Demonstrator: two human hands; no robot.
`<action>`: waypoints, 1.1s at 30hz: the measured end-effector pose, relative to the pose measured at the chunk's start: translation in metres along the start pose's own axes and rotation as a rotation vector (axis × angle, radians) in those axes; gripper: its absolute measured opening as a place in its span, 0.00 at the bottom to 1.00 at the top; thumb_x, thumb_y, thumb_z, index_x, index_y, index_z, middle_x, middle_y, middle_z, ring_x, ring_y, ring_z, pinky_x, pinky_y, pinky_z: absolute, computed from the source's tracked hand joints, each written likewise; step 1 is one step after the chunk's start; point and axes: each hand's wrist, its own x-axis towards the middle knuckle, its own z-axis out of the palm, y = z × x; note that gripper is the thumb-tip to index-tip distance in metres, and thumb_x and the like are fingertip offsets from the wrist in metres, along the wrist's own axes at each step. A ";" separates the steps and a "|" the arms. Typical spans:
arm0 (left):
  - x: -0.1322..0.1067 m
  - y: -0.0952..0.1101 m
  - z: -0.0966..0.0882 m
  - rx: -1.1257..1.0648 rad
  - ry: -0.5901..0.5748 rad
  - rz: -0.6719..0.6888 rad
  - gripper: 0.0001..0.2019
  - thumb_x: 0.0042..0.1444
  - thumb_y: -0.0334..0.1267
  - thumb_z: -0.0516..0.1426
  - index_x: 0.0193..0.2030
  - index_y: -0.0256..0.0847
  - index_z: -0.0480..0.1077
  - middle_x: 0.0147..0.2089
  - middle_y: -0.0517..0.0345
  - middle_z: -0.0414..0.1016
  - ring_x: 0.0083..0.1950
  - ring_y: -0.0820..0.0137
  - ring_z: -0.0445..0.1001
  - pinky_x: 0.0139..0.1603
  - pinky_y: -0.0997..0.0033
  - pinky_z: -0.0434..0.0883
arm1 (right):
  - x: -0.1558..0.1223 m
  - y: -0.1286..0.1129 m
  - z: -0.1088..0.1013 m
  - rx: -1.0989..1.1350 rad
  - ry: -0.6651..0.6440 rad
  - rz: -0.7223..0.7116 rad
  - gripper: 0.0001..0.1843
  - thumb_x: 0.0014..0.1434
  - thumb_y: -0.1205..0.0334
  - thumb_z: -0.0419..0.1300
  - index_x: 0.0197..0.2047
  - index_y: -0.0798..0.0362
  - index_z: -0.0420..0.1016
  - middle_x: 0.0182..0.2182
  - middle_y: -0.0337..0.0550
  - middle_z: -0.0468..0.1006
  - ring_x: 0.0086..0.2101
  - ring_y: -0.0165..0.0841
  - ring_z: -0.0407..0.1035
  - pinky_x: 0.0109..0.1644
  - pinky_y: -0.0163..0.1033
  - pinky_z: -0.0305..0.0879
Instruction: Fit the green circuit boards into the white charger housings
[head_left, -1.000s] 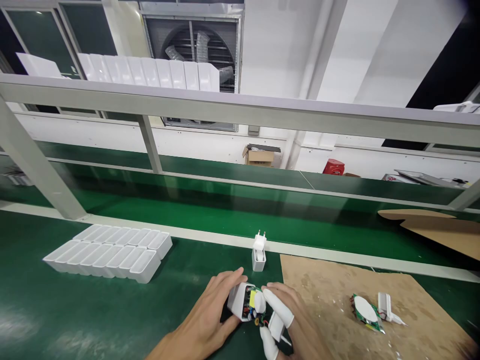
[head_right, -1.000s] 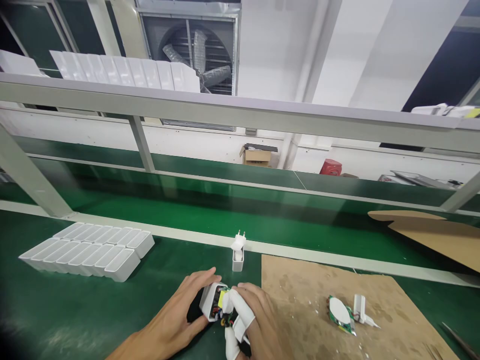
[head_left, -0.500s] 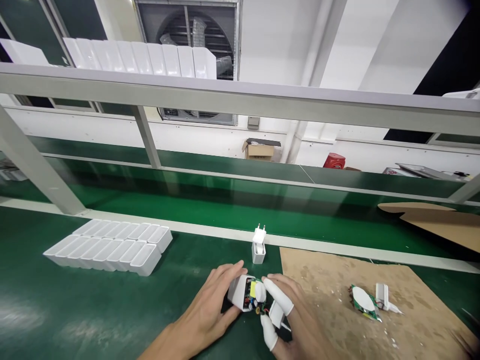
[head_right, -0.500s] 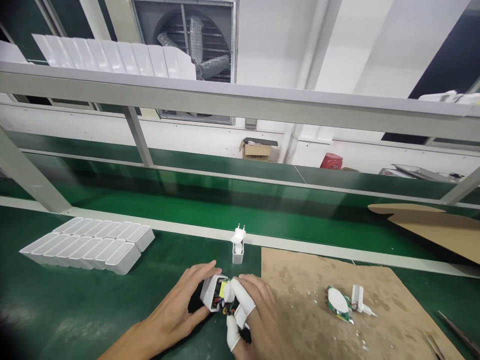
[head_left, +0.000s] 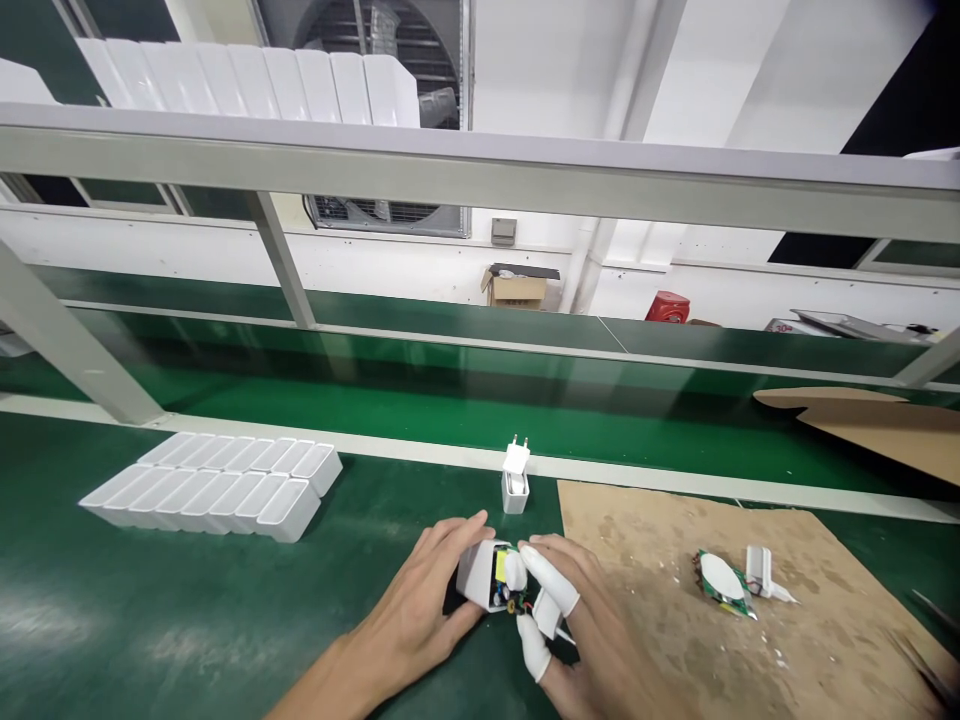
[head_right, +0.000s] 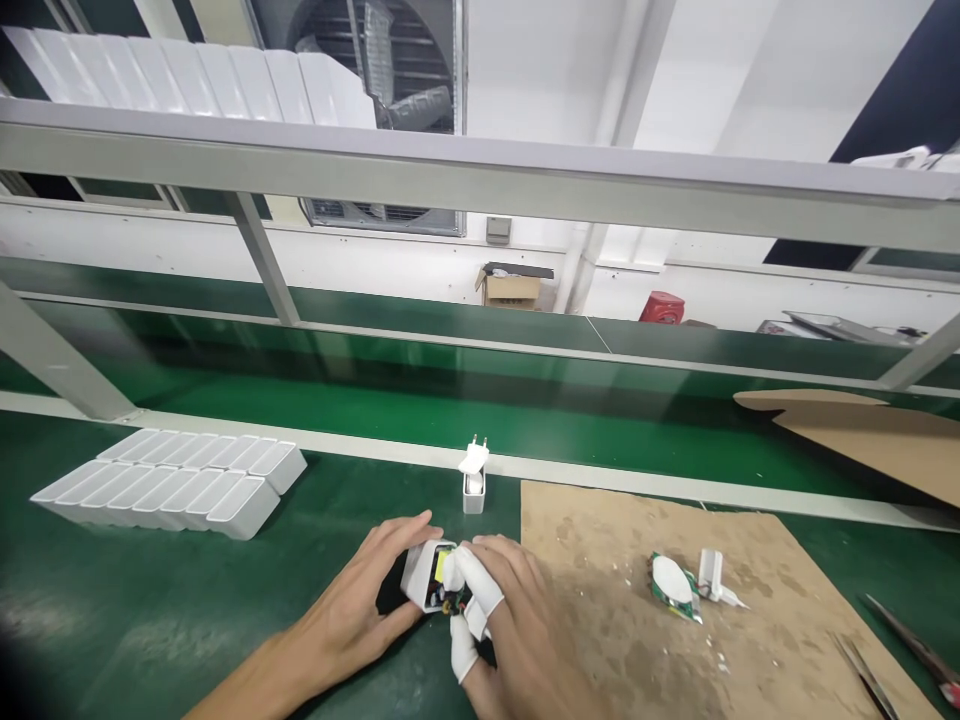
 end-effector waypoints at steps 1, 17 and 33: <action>0.000 0.000 0.001 0.003 0.003 -0.001 0.43 0.67 0.21 0.56 0.81 0.56 0.42 0.69 0.50 0.70 0.69 0.51 0.62 0.70 0.40 0.66 | 0.000 0.000 0.001 -0.005 -0.005 0.000 0.31 0.67 0.74 0.52 0.72 0.60 0.61 0.61 0.56 0.75 0.66 0.43 0.63 0.68 0.51 0.70; -0.008 -0.010 -0.003 -0.288 -0.085 -0.205 0.36 0.73 0.44 0.55 0.80 0.60 0.41 0.76 0.50 0.65 0.74 0.54 0.67 0.77 0.40 0.65 | -0.006 0.014 0.016 0.156 -0.171 0.124 0.28 0.75 0.65 0.55 0.75 0.41 0.62 0.69 0.49 0.71 0.66 0.40 0.69 0.70 0.43 0.69; -0.011 -0.006 -0.001 -0.275 0.084 -0.241 0.53 0.60 0.50 0.71 0.80 0.67 0.39 0.79 0.52 0.59 0.76 0.47 0.64 0.76 0.26 0.61 | 0.025 0.001 0.023 0.323 -0.018 -0.010 0.25 0.71 0.75 0.57 0.67 0.46 0.70 0.57 0.52 0.76 0.55 0.40 0.77 0.59 0.39 0.78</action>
